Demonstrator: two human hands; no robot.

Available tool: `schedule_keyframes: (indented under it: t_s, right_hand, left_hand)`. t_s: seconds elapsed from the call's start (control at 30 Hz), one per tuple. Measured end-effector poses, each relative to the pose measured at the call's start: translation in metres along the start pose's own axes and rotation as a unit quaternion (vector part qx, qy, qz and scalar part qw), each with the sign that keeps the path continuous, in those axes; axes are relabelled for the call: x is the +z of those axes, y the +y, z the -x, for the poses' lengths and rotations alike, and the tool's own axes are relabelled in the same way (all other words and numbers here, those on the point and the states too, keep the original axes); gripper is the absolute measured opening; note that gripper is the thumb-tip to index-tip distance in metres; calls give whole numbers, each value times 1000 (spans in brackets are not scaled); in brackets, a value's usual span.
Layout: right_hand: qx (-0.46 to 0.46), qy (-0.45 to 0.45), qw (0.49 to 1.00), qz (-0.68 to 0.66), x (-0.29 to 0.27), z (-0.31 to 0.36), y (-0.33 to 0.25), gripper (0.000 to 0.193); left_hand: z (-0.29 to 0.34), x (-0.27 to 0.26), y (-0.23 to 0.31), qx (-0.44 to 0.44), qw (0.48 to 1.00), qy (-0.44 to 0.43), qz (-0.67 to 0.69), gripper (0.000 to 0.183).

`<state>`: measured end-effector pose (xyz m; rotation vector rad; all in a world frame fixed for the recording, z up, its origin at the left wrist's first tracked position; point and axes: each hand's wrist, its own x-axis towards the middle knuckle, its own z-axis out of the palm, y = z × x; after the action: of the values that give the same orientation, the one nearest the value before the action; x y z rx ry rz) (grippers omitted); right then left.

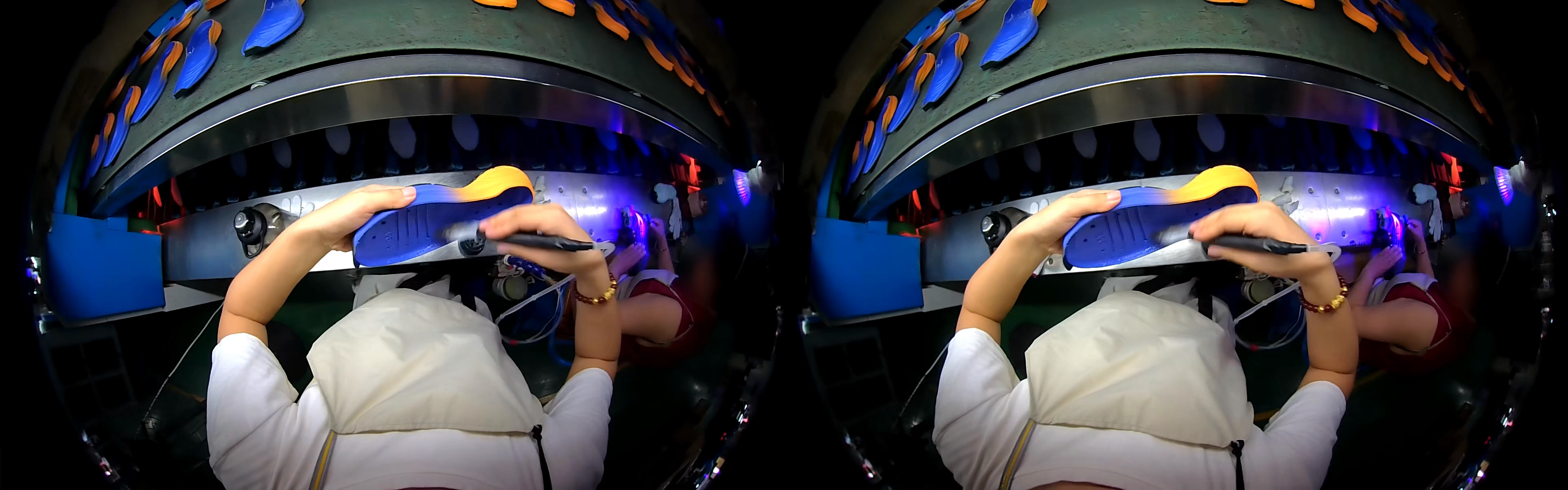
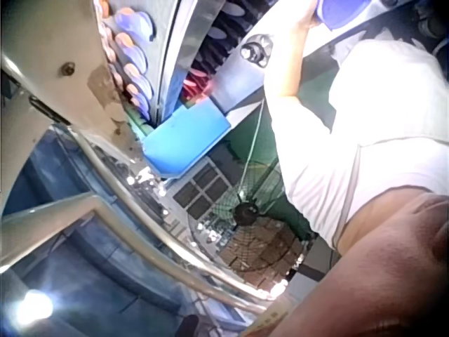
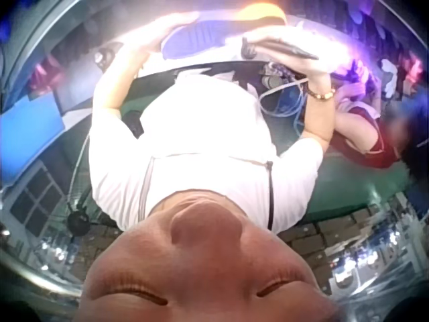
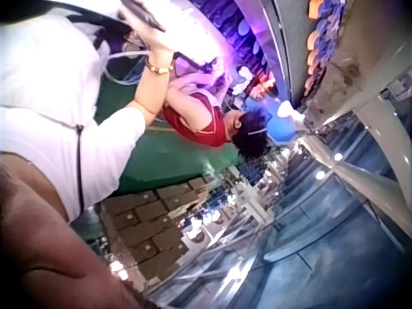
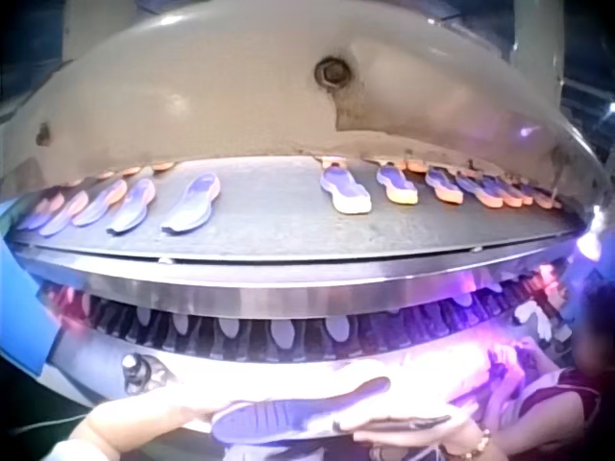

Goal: The person repeatedly picks up blue and orange slippers from a conveyor belt and scrubs the soles with a brush. The person holds each slipper in one hand and uses the brush in the other to clean the bottom surface before placing it back on the moving belt.

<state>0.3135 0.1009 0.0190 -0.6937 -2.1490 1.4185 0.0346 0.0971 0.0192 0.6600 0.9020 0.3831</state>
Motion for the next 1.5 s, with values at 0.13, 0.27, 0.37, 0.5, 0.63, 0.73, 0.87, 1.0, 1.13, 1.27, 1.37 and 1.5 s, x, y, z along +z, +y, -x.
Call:
schedule_keyframes:
  t_s: [0.13, 0.27, 0.37, 0.5, 0.63, 0.73, 0.87, 1.0, 1.13, 1.27, 1.37, 1.5]
  right_hand:
    - [65, -23, 996, 64, 6, 11, 19, 20]
    - [141, 3, 982, -127, 12, 5, -5, 23]
    - [-16, 114, 993, -4, 34, -24, -3, 14]
    - [91, 224, 969, -45, 45, -48, 1, 13]
    - [117, 280, 945, -122, 46, -59, 19, 21]
    - [139, 336, 922, -134, 41, -63, 32, 23]
    - [132, 469, 869, -82, 26, -55, 76, 26]
    - [65, 502, 861, -50, 46, -37, 109, 16]
    - [177, 313, 916, -176, 85, -18, 70, 17]
    - [46, 236, 864, -441, 71, 32, 53, 20]
    - [-15, 361, 785, -502, 59, 61, 64, 25]
    - [30, 420, 754, -504, 60, 73, 75, 23]
  left_hand:
    - [0, -6, -2, 26, 996, 45, -69, 50]
    - [-10, -19, -7, 82, 996, 29, 16, 49]
    - [-33, -8, -12, 112, 993, -5, 40, 48]
    - [-40, 5, -12, 134, 990, 33, -6, 41]
    - [-57, 0, -26, 191, 977, 79, -48, 41]
    - [-57, 1, -28, 182, 975, 111, -60, 42]
    - [-56, -15, -40, 164, 983, 80, 0, 46]
    - [-57, -16, -53, 108, 974, -12, 199, 54]
    - [-66, -29, -60, 81, 978, 49, 185, 55]
    - [-31, -28, -30, 154, 983, -16, 95, 63]
    - [-15, -7, 19, 278, 959, -13, 55, 62]
    - [-42, -5, 86, 365, 897, -62, 242, 58]
